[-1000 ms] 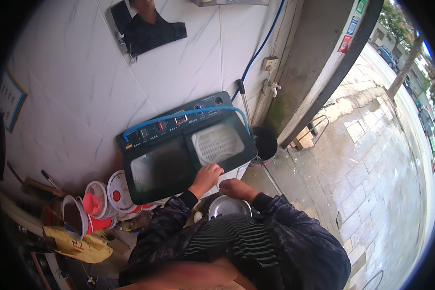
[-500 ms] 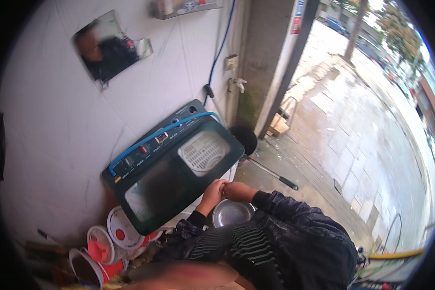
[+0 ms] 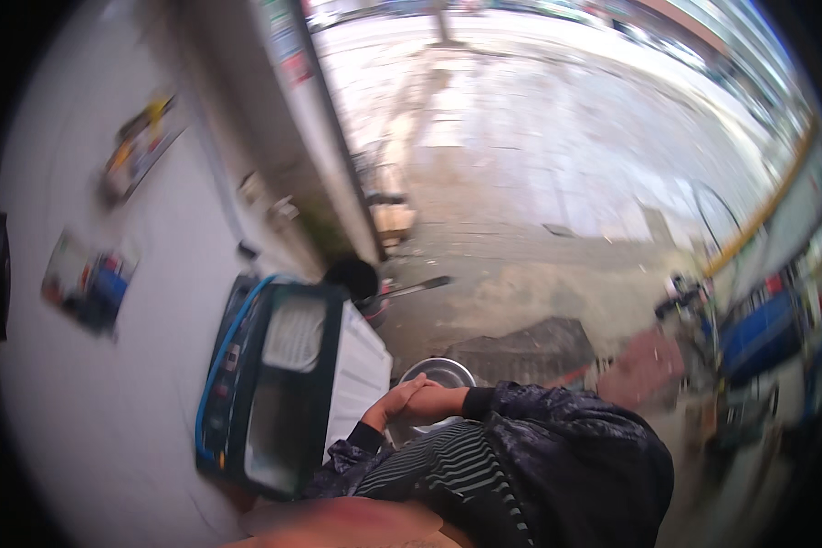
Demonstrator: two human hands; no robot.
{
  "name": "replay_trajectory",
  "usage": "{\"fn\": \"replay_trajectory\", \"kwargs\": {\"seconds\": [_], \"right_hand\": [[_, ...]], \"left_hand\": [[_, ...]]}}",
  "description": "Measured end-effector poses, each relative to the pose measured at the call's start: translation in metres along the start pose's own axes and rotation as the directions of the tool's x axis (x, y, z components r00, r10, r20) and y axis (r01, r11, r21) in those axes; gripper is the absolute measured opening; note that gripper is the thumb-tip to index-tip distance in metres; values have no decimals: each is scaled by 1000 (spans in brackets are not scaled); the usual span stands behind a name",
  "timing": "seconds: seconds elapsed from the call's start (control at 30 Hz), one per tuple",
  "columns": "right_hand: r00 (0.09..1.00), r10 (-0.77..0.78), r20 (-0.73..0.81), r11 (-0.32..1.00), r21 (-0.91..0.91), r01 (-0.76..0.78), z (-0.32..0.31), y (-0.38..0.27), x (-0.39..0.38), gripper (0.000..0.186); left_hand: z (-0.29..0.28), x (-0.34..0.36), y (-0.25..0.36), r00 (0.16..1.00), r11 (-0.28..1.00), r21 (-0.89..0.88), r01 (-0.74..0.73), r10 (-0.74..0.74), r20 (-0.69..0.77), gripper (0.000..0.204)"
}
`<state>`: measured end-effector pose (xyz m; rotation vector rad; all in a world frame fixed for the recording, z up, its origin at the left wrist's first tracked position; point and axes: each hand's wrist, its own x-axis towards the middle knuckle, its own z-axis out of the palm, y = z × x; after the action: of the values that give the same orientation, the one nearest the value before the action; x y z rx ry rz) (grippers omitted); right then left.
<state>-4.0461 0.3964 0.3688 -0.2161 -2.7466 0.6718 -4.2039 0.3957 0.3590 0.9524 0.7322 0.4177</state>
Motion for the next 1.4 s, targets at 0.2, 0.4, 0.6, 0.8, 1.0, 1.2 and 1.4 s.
{"fn": "replay_trajectory", "kwargs": {"seconds": [0.2, 0.4, 0.6, 0.8, 1.0, 1.2, 1.4], "right_hand": [[873, 482, -69, 876, 45, -480, -28, -38, -160, 16], [657, 676, -332, 722, 124, -680, -50, -97, -361, 20], [291, 848, -444, 451, 313, -836, -72, -202, -513, 25], [-131, 785, -605, 164, 408, -898, -42, -279, -603, 21], [-390, 794, -467, -53, 585, -809, -29, -337, -645, 23], [-531, 693, -487, -53, 701, -711, -41, -369, -733, 27], [-480, 654, -584, -24, 619, -785, -115, -380, -850, 27]], "left_hand": [[124, 113, 12, 966, 945, 306, 118, -180, 184, 61], [308, 238, -25, 918, 865, 494, 92, -266, 295, 58], [484, 302, -48, 807, 835, 545, -70, -274, 523, 53], [623, 338, -76, 534, 781, 616, -105, -478, 698, 54], [721, 369, -124, 238, 606, 789, -103, -755, 611, 57], [840, 422, -159, -119, 444, 896, -21, -891, 439, 60], [955, 502, -143, -146, 537, 829, -154, -842, 519, 57]]}}
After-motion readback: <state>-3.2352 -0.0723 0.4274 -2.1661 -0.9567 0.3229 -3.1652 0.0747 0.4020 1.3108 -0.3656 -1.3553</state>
